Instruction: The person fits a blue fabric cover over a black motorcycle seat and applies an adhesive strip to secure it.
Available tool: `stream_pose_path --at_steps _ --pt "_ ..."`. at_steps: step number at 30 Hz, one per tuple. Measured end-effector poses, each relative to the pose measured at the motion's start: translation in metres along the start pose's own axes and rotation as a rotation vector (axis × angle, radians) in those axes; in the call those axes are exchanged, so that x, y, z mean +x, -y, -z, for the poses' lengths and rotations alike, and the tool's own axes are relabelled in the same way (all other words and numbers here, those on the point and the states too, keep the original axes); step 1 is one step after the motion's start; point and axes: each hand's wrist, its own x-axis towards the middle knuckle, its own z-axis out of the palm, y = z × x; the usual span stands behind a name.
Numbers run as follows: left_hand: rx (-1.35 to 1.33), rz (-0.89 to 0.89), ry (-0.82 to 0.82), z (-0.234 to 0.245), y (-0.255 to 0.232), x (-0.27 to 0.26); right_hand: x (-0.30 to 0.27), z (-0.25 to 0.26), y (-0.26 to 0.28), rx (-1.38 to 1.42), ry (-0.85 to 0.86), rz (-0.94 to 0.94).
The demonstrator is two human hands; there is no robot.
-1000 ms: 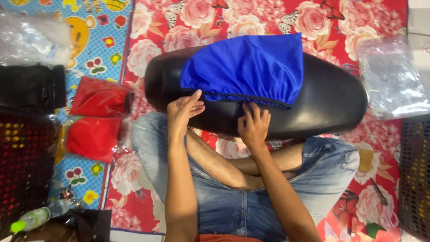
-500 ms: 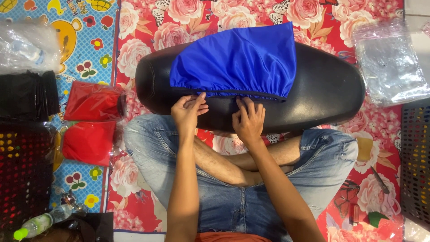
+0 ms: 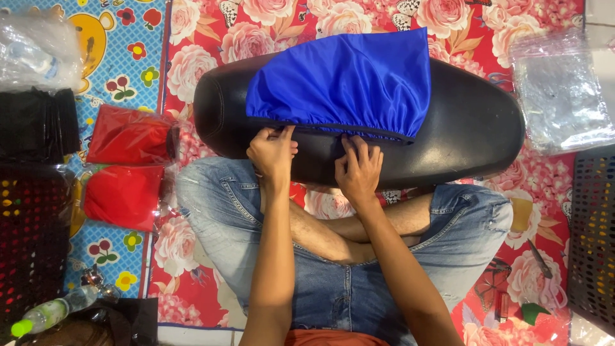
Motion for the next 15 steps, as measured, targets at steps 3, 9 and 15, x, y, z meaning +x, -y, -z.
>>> stream_pose_path --at_steps 3,9,15 --pt "-0.15 0.077 0.092 0.012 -0.011 -0.007 0.0 0.0 -0.001 -0.001 0.001 -0.003" --pt "-0.432 0.14 0.204 0.021 -0.006 -0.01 0.001 -0.001 -0.002 0.017 0.006 -0.012" --pt "-0.457 0.155 0.168 0.015 -0.004 -0.005 0.005 0.003 0.002 0.059 -0.025 -0.003"
